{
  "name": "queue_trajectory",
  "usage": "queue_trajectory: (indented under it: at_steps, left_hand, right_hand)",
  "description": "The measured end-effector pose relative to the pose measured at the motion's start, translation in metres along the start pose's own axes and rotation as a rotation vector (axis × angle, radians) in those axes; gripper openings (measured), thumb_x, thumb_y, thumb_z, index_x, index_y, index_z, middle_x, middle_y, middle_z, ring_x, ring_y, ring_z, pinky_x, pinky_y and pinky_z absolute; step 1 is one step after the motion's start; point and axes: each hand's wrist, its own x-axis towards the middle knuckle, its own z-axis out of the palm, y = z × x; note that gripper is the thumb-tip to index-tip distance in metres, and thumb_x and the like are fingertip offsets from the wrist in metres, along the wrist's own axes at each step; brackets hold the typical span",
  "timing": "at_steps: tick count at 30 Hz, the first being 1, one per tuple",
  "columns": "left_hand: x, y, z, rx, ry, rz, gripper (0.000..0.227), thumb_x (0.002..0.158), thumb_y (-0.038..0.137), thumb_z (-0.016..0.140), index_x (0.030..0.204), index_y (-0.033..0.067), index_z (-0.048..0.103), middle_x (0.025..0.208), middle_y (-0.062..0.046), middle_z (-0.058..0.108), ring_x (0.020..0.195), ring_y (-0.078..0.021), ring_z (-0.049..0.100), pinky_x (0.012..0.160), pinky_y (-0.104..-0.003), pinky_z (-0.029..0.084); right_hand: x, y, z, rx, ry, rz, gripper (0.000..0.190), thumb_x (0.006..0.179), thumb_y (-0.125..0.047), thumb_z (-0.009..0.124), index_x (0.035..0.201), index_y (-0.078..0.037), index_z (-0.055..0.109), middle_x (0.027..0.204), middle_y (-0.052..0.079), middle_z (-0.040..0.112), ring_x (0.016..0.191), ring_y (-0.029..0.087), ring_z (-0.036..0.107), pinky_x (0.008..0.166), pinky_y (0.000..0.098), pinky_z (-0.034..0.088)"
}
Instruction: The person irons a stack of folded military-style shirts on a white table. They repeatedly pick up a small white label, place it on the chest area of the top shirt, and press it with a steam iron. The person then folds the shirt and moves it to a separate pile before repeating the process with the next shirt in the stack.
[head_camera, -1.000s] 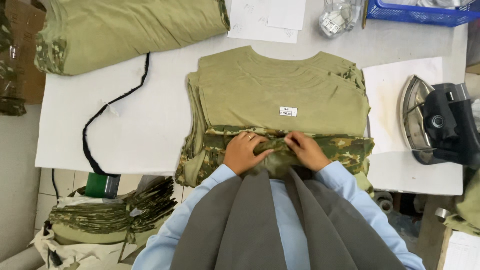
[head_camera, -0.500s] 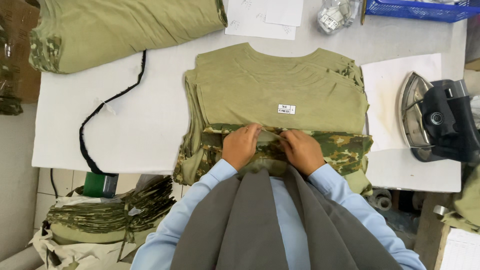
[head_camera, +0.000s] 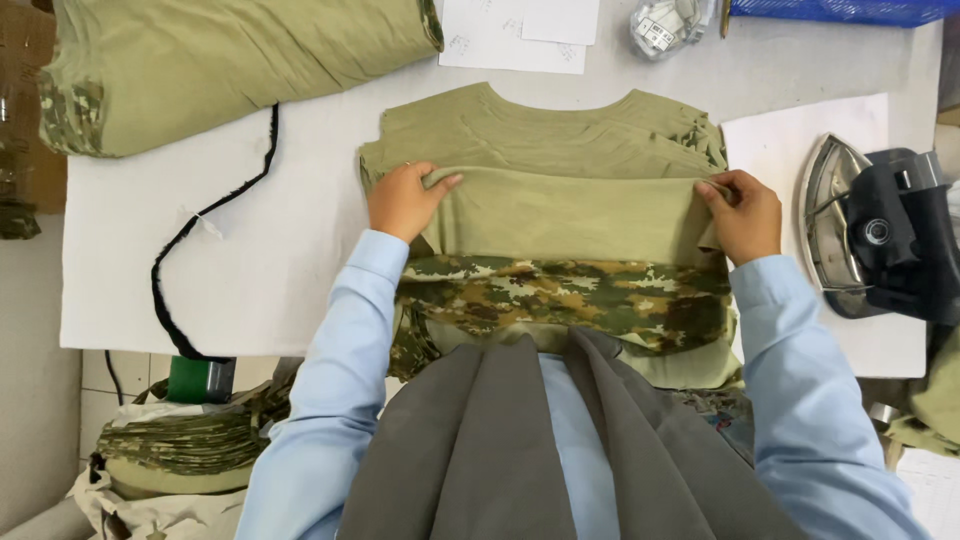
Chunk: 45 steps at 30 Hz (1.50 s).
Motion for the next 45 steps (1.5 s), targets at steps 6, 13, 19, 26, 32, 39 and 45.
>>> queue_trajectory:
  at_steps: [6,13,19,26,32,39,45]
  left_hand:
    - [0.006,0.014,0.037,-0.36,0.071,-0.091,0.029,0.099,0.039,0.053,0.113,0.0179,0.066,0.104,-0.011,0.07,0.107,-0.0336,0.064,0.09,-0.046,0.051]
    - [-0.008,0.005,0.015,-0.268,0.584,0.184,0.019,0.101,0.032,0.06,0.105,0.0152,0.068,0.094,-0.004,0.07,0.091,-0.0257,0.067,0.078,-0.037,0.054]
    - [-0.003,-0.028,0.023,0.105,0.752,0.307,0.012,0.096,0.028,0.067,0.107,0.0258,0.068,0.088,0.008,0.067,0.072,-0.0147,0.067,0.065,-0.029,0.056]
    - [0.021,-0.019,0.036,0.293,0.479,0.139,0.03,0.097,0.046,0.059,0.113,0.0214,0.061,0.093,0.001,0.061,0.086,-0.0196,0.066,0.069,-0.033,0.057]
    - [-0.035,0.039,0.053,0.163,0.105,0.637,0.057,0.098,0.058,0.035,0.145,0.0262,0.042,0.15,-0.011,0.039,0.141,-0.0348,0.033,0.108,-0.062,0.03]
    - [-0.01,0.033,0.045,0.196,0.051,0.119,0.057,0.105,0.05,0.032,0.157,0.0301,0.019,0.163,-0.011,0.018,0.149,-0.0385,0.011,0.107,-0.075,0.006]
    - [-0.007,0.037,0.065,0.281,0.132,0.426,0.063,0.099,0.059,0.034,0.154,0.0317,0.024,0.162,-0.011,0.019,0.149,-0.0362,0.015,0.11,-0.07,0.011]
  right_hand:
    - [0.011,0.006,0.029,0.346,0.031,-0.068,0.015,0.098,0.0,0.067,0.112,-0.007,0.067,0.099,0.011,0.065,0.084,0.018,0.058,0.073,0.032,0.048]
    - [-0.005,-0.04,0.011,0.071,0.331,-0.539,0.027,0.094,0.016,0.059,0.095,-0.008,0.07,0.103,0.007,0.064,0.098,0.031,0.066,0.085,0.0414,0.054]
    - [0.005,-0.035,0.026,-0.159,0.369,-0.644,0.029,0.088,0.011,0.055,0.086,-0.014,0.071,0.106,0.003,0.068,0.088,0.028,0.068,0.077,0.0376,0.057]
    - [0.017,-0.056,0.037,-0.373,0.306,-0.429,0.023,0.095,-0.01,0.07,0.117,-0.011,0.063,0.101,0.009,0.068,0.09,0.027,0.07,0.078,0.041,0.057]
    - [-0.075,-0.126,0.036,-0.283,-0.178,-0.368,0.068,0.093,-0.042,0.061,0.146,-0.004,0.042,0.143,0.03,0.044,0.135,0.054,0.034,0.109,0.0624,0.028]
    - [-0.004,-0.05,0.018,-0.486,-0.069,-0.062,0.071,0.096,-0.052,0.052,0.157,-0.021,0.032,0.157,0.03,0.025,0.143,0.051,0.014,0.11,0.0715,0.013]
    - [-0.015,-0.078,0.054,-0.549,-0.155,-0.665,0.07,0.088,-0.065,0.046,0.148,-0.03,0.043,0.158,0.009,0.034,0.148,0.032,0.026,0.118,0.0504,0.021]
